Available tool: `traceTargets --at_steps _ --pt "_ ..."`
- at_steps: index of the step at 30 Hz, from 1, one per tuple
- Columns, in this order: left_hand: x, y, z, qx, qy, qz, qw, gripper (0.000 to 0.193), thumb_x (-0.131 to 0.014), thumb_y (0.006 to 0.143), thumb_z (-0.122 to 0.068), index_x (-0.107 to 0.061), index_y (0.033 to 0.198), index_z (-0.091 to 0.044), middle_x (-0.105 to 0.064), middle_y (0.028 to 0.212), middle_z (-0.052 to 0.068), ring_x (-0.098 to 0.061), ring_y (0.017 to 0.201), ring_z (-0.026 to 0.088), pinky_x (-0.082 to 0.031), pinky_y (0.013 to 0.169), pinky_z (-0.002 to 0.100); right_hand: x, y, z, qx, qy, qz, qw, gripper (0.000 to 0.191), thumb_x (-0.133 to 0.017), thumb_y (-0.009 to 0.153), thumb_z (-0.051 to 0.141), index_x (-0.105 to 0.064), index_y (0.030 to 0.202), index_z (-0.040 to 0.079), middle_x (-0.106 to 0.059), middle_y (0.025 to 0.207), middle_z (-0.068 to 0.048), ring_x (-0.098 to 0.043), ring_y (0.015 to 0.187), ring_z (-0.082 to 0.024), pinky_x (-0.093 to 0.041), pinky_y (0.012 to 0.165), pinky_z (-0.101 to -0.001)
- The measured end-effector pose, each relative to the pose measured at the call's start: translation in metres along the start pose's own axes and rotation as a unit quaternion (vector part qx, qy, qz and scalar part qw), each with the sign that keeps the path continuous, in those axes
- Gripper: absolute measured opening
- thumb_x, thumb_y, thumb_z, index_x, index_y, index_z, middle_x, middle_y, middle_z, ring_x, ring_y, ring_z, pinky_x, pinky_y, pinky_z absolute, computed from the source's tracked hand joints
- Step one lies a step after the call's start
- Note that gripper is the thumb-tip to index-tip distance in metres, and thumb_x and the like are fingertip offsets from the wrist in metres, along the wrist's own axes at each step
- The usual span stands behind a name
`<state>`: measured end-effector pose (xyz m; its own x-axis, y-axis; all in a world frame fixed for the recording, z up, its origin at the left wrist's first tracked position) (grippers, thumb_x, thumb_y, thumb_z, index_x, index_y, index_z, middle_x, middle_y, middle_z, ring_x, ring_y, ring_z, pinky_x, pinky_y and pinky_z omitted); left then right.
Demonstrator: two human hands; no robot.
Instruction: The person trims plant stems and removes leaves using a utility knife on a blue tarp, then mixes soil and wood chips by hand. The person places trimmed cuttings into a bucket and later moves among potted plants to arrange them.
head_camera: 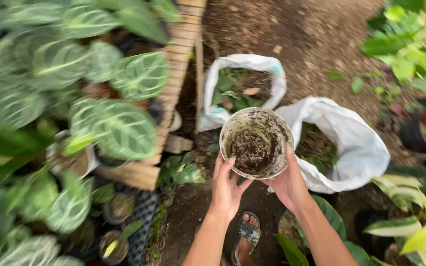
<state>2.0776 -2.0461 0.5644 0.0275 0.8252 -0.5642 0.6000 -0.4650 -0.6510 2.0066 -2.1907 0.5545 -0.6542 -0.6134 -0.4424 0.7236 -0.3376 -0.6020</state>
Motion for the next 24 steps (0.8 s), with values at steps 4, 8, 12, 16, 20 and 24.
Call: traceTargets --at_steps 4,8,12,16,20,24 --pt "0.032 -0.05 -0.026 -0.058 -0.073 -0.026 0.995 0.076 -0.061 0.084 -0.038 -0.034 0.154 -0.029 -0.043 0.153 0.007 -0.044 0.139 0.029 -0.044 0.109 0.058 -0.055 -0.022 -0.005 -0.007 -0.072 0.086 0.994 0.071 -0.04 0.097 0.057 -0.038 0.153 0.013 -0.055 0.151 -0.011 -0.054 0.136 -0.026 -0.044 0.11 -0.0528" --pt "0.078 -0.11 -0.046 -0.12 -0.133 -0.044 0.983 0.075 -0.061 0.085 -0.038 -0.033 0.153 -0.026 -0.042 0.152 0.01 -0.044 0.138 0.033 -0.045 0.109 0.06 -0.104 -0.054 -0.035 -0.034 -0.122 0.161 0.979 0.072 -0.041 0.098 0.057 -0.038 0.153 0.01 -0.053 0.152 -0.011 -0.051 0.138 -0.025 -0.042 0.111 -0.0528" --pt "0.126 -0.179 -0.06 -0.156 -0.164 -0.105 0.968 0.076 -0.061 0.085 -0.039 -0.034 0.154 -0.029 -0.04 0.153 0.008 -0.044 0.139 0.033 -0.044 0.11 0.06 -0.154 -0.092 -0.077 -0.071 -0.164 0.186 0.966 0.072 -0.041 0.097 0.058 -0.039 0.153 0.013 -0.053 0.152 -0.008 -0.052 0.136 -0.025 -0.042 0.11 -0.0525" --pt "0.157 -0.248 -0.072 -0.203 -0.175 -0.134 0.954 0.077 -0.063 0.083 -0.042 -0.034 0.153 -0.029 -0.041 0.154 0.007 -0.045 0.138 0.032 -0.045 0.108 0.062 -0.203 -0.136 -0.105 -0.074 -0.174 0.229 0.955 0.072 -0.041 0.097 0.06 -0.04 0.153 0.014 -0.053 0.153 -0.008 -0.051 0.138 -0.025 -0.042 0.109 -0.0534" --pt "0.193 -0.311 -0.09 -0.274 -0.196 -0.161 0.928 0.078 -0.064 0.084 -0.046 -0.034 0.153 -0.027 -0.04 0.154 0.008 -0.044 0.139 0.034 -0.044 0.107 0.062 -0.253 -0.176 -0.138 -0.098 -0.212 0.278 0.932 0.074 -0.043 0.094 0.062 -0.039 0.154 0.018 -0.049 0.156 -0.006 -0.048 0.14 -0.024 -0.041 0.11 -0.0554" --pt "0.222 -0.372 -0.094 -0.335 -0.212 -0.189 0.899 0.076 -0.064 0.088 -0.053 -0.037 0.152 -0.021 -0.04 0.157 0.013 -0.042 0.141 0.038 -0.043 0.108 0.06 -0.293 -0.209 -0.172 -0.149 -0.241 0.328 0.901 0.078 -0.047 0.091 0.065 -0.038 0.153 0.019 -0.049 0.155 -0.006 -0.046 0.14 -0.027 -0.037 0.11 -0.0591"
Point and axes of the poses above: each hand's wrist, its own y-axis towards the middle knuckle, its own x-axis out of the back of the hand, z = x × y, the point moved 2 cm from there along y, towards the middle knuckle
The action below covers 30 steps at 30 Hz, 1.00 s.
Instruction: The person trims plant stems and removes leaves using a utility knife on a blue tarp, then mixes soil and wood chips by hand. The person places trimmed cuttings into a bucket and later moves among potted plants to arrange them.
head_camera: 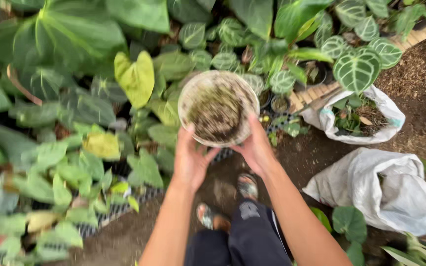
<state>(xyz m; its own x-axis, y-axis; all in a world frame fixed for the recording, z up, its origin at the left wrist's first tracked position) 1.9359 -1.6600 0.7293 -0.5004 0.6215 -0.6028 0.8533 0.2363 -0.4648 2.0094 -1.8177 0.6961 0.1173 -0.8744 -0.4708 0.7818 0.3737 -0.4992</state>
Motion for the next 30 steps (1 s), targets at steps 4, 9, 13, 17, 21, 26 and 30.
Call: traceTargets --at_steps 4,9,13,17,21,26,30 --pt "0.02 -0.027 -0.031 -0.062 -0.007 -0.067 0.996 0.079 -0.063 0.084 -0.054 -0.034 0.154 -0.032 -0.033 0.157 0.01 -0.039 0.141 0.037 -0.043 0.112 0.06 -0.048 0.012 -0.004 -0.026 -0.071 0.056 0.996 0.084 -0.051 0.086 0.07 -0.037 0.153 0.02 -0.05 0.15 -0.007 -0.048 0.135 -0.029 -0.039 0.109 -0.062" --pt "0.042 -0.072 -0.034 -0.154 -0.082 -0.162 0.971 0.08 -0.064 0.083 -0.053 -0.034 0.154 -0.031 -0.035 0.155 0.011 -0.039 0.141 0.04 -0.039 0.111 0.062 -0.093 0.016 -0.014 -0.085 -0.141 0.205 0.965 0.088 -0.053 0.084 0.073 -0.038 0.152 0.019 -0.05 0.151 -0.007 -0.049 0.136 -0.025 -0.039 0.108 -0.06" --pt "0.07 -0.105 -0.031 -0.225 -0.159 -0.243 0.93 0.081 -0.065 0.083 -0.054 -0.036 0.154 -0.027 -0.039 0.154 0.012 -0.041 0.138 0.04 -0.041 0.11 0.061 -0.136 0.016 -0.042 -0.155 -0.2 0.291 0.923 0.088 -0.053 0.084 0.073 -0.039 0.151 0.018 -0.051 0.15 -0.007 -0.05 0.133 -0.027 -0.038 0.109 -0.059" --pt "0.106 -0.141 -0.028 -0.273 -0.22 -0.325 0.878 0.079 -0.064 0.083 -0.054 -0.036 0.152 -0.027 -0.04 0.152 0.013 -0.045 0.136 0.038 -0.044 0.109 0.06 -0.186 0.004 -0.088 -0.219 -0.237 0.352 0.879 0.087 -0.053 0.083 0.072 -0.04 0.15 0.019 -0.051 0.149 -0.005 -0.05 0.131 -0.028 -0.038 0.107 -0.0581" --pt "0.151 -0.18 -0.024 -0.315 -0.274 -0.379 0.826 0.08 -0.064 0.085 -0.056 -0.039 0.152 -0.02 -0.042 0.152 0.016 -0.046 0.137 0.039 -0.045 0.109 0.059 -0.22 -0.021 -0.138 -0.27 -0.299 0.399 0.824 0.082 -0.051 0.088 0.069 -0.04 0.151 0.018 -0.052 0.151 -0.007 -0.051 0.132 -0.028 -0.038 0.11 -0.0565" --pt "0.22 -0.222 -0.025 -0.338 -0.326 -0.437 0.767 0.087 -0.063 0.082 -0.059 -0.034 0.155 -0.02 -0.042 0.153 0.016 -0.044 0.139 0.039 -0.045 0.109 0.061 -0.278 -0.049 -0.214 -0.332 -0.306 0.452 0.769 0.075 -0.054 0.09 0.061 -0.04 0.15 0.018 -0.053 0.15 -0.004 -0.053 0.133 -0.026 -0.04 0.112 -0.0558" --pt "0.291 -0.262 -0.039 -0.363 -0.347 -0.458 0.734 0.09 -0.063 0.084 -0.061 -0.034 0.155 -0.013 -0.042 0.155 0.018 -0.043 0.141 0.04 -0.042 0.11 0.063 -0.327 -0.079 -0.286 -0.349 -0.307 0.458 0.758 0.073 -0.056 0.092 0.057 -0.041 0.149 0.015 -0.055 0.146 -0.01 -0.055 0.131 -0.028 -0.043 0.109 -0.0577"
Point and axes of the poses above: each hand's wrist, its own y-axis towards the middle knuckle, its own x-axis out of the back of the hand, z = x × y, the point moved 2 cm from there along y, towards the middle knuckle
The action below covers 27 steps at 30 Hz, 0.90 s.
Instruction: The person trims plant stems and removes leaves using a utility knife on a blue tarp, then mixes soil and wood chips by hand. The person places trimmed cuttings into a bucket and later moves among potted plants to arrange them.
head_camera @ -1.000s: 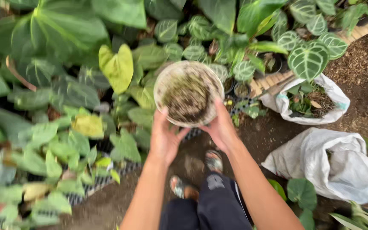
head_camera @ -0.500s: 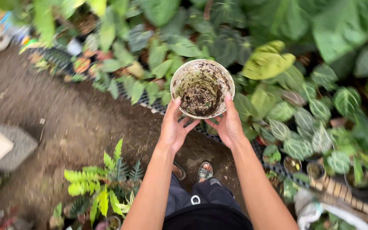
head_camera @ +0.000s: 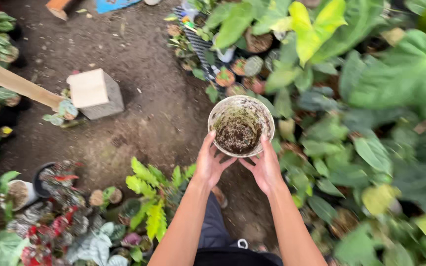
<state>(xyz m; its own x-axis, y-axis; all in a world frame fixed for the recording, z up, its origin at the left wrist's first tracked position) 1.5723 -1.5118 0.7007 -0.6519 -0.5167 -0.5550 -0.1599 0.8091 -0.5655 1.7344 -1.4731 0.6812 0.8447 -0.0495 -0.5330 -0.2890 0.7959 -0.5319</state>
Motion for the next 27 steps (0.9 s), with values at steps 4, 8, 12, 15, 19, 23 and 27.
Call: traceTargets --at_steps 4,8,12,15,19,23,27 --pt "0.024 0.048 -0.073 0.003 0.024 -0.013 1.0 0.091 -0.061 0.083 -0.061 -0.033 0.155 -0.013 -0.041 0.156 0.015 -0.042 0.143 0.037 -0.04 0.112 0.063 -0.065 0.059 -0.006 -0.027 -0.012 0.007 1.0 0.07 -0.056 0.09 0.057 -0.041 0.15 0.023 -0.055 0.146 -0.005 -0.054 0.131 -0.025 -0.04 0.109 -0.0541" --pt "0.038 0.092 -0.151 -0.019 0.034 -0.012 0.999 0.091 -0.056 0.084 -0.065 -0.033 0.156 -0.014 -0.04 0.156 0.014 -0.041 0.143 0.036 -0.038 0.112 0.062 -0.14 0.124 -0.001 -0.048 -0.033 0.011 0.998 0.07 -0.057 0.089 0.058 -0.041 0.15 0.028 -0.054 0.147 -0.002 -0.052 0.132 -0.025 -0.038 0.11 -0.0507" --pt "0.05 0.15 -0.204 -0.033 0.005 -0.066 0.997 0.088 -0.054 0.083 -0.065 -0.031 0.156 -0.021 -0.04 0.155 0.019 -0.041 0.142 0.037 -0.039 0.112 0.062 -0.199 0.2 0.012 -0.029 -0.039 0.045 0.998 0.072 -0.061 0.087 0.057 -0.041 0.149 0.025 -0.053 0.145 -0.004 -0.052 0.131 -0.025 -0.041 0.11 -0.0515" --pt "0.057 0.201 -0.249 -0.055 -0.008 -0.069 0.996 0.088 -0.055 0.087 -0.066 -0.033 0.156 -0.015 -0.038 0.157 0.019 -0.041 0.143 0.038 -0.04 0.113 0.061 -0.235 0.254 0.02 -0.046 -0.046 0.063 0.996 0.072 -0.062 0.088 0.058 -0.041 0.149 0.025 -0.054 0.143 -0.006 -0.052 0.13 -0.027 -0.041 0.11 -0.0528" --pt "0.049 0.279 -0.324 -0.066 -0.021 -0.068 0.995 0.088 -0.056 0.085 -0.066 -0.036 0.155 -0.016 -0.042 0.155 0.02 -0.043 0.142 0.037 -0.041 0.11 0.061 -0.299 0.347 0.052 -0.036 -0.052 0.086 0.994 0.073 -0.063 0.086 0.059 -0.042 0.148 0.026 -0.053 0.142 -0.004 -0.052 0.129 -0.027 -0.042 0.11 -0.0559" --pt "0.035 0.362 -0.412 -0.077 -0.033 -0.06 0.995 0.086 -0.056 0.085 -0.064 -0.035 0.155 -0.019 -0.041 0.155 0.016 -0.043 0.141 0.036 -0.041 0.11 0.061 -0.364 0.441 0.087 -0.051 -0.079 0.086 0.992 0.074 -0.063 0.083 0.061 -0.043 0.147 0.028 -0.055 0.141 -0.003 -0.053 0.127 -0.026 -0.04 0.108 -0.0547" --pt "0.037 0.423 -0.474 -0.058 -0.035 -0.096 0.993 0.085 -0.055 0.084 -0.064 -0.033 0.155 -0.023 -0.043 0.153 0.016 -0.044 0.14 0.036 -0.041 0.108 0.062 -0.425 0.521 0.106 -0.046 -0.073 0.098 0.991 0.075 -0.065 0.086 0.06 -0.043 0.146 0.021 -0.055 0.143 -0.007 -0.053 0.13 -0.028 -0.041 0.111 -0.055"
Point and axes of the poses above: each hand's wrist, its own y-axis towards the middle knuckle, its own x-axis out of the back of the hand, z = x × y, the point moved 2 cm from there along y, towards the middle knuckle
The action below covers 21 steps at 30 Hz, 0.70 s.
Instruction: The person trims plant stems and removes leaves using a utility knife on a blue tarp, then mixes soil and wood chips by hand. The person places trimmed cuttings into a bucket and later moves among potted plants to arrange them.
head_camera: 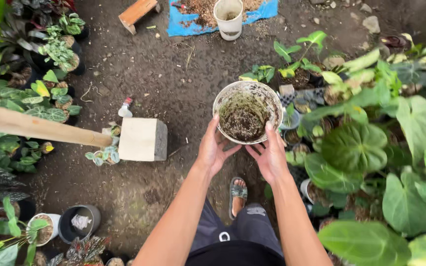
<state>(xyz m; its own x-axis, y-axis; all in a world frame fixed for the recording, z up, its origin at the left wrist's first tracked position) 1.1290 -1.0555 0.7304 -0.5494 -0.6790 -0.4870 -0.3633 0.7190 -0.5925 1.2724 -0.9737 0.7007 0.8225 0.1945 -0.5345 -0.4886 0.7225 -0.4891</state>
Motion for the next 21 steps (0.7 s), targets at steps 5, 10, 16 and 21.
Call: traceTargets --at_steps 5,10,16,21 --pt "0.003 0.094 -0.072 -0.018 -0.025 0.008 0.999 0.084 -0.059 0.085 -0.064 -0.042 0.151 -0.015 -0.046 0.152 0.015 -0.046 0.138 0.034 -0.042 0.108 0.063 -0.051 0.096 0.023 -0.029 -0.007 -0.008 1.0 0.075 -0.065 0.086 0.058 -0.041 0.147 0.022 -0.054 0.143 -0.009 -0.053 0.132 -0.029 -0.042 0.11 -0.055" --pt "0.014 0.211 -0.144 0.008 -0.022 0.009 1.0 0.079 -0.061 0.085 -0.06 -0.041 0.151 -0.021 -0.043 0.153 0.014 -0.044 0.139 0.033 -0.041 0.109 0.064 -0.109 0.223 0.03 -0.009 -0.008 -0.009 1.0 0.072 -0.063 0.086 0.056 -0.042 0.145 0.021 -0.055 0.144 -0.005 -0.053 0.13 -0.026 -0.042 0.109 -0.0547" --pt "0.036 0.349 -0.271 0.029 0.039 0.022 0.999 0.081 -0.063 0.083 -0.055 -0.037 0.155 -0.027 -0.038 0.158 0.008 -0.04 0.142 0.035 -0.042 0.106 0.068 -0.187 0.382 0.036 -0.026 0.01 -0.026 0.999 0.067 -0.062 0.09 0.055 -0.046 0.144 0.02 -0.059 0.139 -0.006 -0.056 0.126 -0.027 -0.043 0.108 -0.0506" --pt "0.023 0.448 -0.364 0.019 0.081 0.055 0.995 0.08 -0.061 0.088 -0.055 -0.032 0.158 -0.028 -0.03 0.164 0.008 -0.037 0.145 0.039 -0.043 0.105 0.07 -0.248 0.486 0.065 -0.044 0.011 -0.041 0.998 0.067 -0.063 0.093 0.055 -0.046 0.144 0.014 -0.06 0.139 -0.01 -0.058 0.125 -0.029 -0.044 0.11 -0.0516"
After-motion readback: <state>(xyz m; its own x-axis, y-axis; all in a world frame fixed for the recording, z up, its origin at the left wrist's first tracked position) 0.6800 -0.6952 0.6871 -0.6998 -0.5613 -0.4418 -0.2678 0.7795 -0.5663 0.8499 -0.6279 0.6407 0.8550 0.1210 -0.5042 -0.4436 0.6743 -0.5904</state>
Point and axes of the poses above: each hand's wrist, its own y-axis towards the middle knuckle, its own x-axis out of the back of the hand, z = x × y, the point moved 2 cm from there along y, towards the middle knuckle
